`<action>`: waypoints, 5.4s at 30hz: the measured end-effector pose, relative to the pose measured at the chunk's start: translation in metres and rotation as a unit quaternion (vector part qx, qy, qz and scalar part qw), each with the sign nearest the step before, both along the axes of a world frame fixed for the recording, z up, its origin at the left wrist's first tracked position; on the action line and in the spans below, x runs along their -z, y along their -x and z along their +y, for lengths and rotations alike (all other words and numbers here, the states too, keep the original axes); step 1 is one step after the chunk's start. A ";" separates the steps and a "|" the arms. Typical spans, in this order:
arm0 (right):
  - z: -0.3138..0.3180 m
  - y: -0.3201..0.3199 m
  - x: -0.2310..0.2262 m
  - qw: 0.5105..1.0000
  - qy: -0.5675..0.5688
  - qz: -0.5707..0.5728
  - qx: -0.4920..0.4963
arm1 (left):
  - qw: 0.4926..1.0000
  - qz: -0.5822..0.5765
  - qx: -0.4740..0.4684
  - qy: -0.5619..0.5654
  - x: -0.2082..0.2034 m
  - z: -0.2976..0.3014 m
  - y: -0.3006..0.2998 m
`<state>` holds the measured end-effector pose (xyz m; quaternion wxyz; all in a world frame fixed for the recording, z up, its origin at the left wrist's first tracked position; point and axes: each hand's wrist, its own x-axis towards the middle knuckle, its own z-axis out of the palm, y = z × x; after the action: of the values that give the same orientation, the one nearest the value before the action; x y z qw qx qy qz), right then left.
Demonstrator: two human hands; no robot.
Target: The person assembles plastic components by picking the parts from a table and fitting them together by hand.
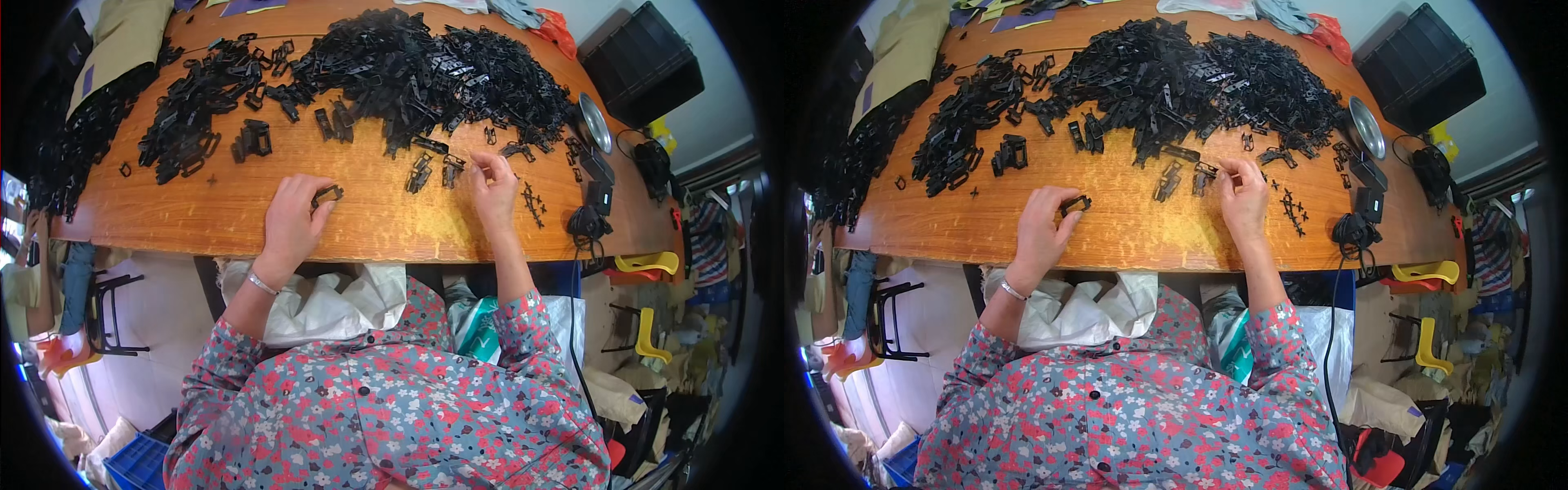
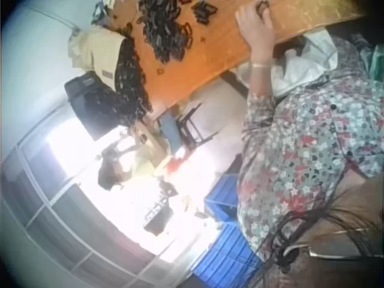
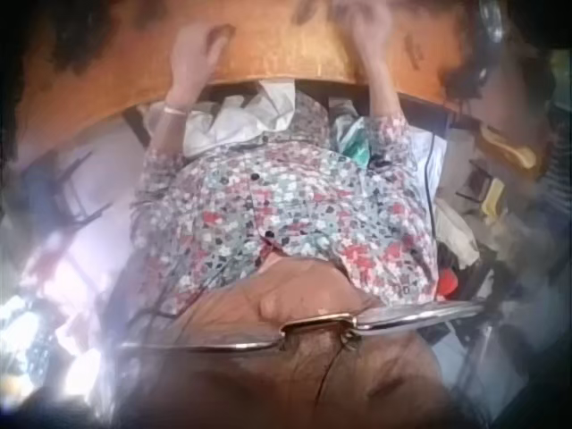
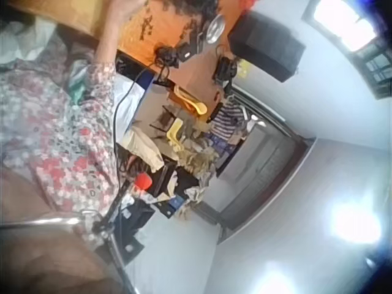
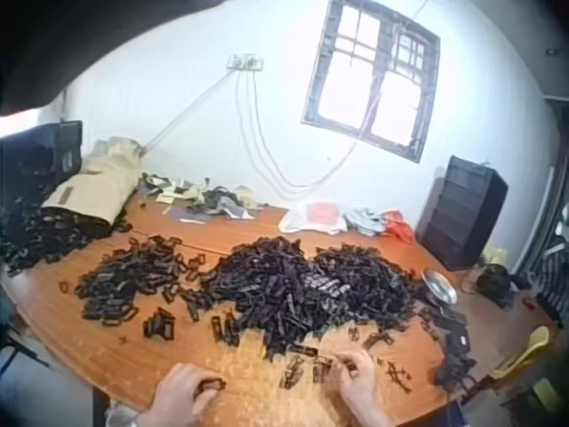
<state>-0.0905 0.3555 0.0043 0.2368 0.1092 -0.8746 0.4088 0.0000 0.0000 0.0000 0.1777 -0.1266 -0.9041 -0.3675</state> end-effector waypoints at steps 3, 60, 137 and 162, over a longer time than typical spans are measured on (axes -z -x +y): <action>-0.003 -0.010 -0.008 0.996 -0.054 -0.064 0.030 | 1.000 -0.006 -0.004 -0.002 -0.001 0.003 -0.001; -0.149 -0.069 -0.016 0.956 -0.224 -0.182 -0.049 | 0.946 -0.185 0.014 -0.267 -0.001 0.045 -0.024; -0.161 -0.110 -0.041 0.985 0.040 -0.109 -0.131 | 0.838 -0.195 0.059 -0.506 -0.043 0.032 -0.041; -0.169 -0.133 -0.039 0.832 0.250 -0.380 -0.316 | 0.788 -0.345 0.162 -0.483 -0.062 0.030 -0.039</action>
<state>0.0420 0.1862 0.0430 -0.2376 0.1527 -0.6816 0.6750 0.0388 0.0301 0.0615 -0.1698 -0.0335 -0.5761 -0.7989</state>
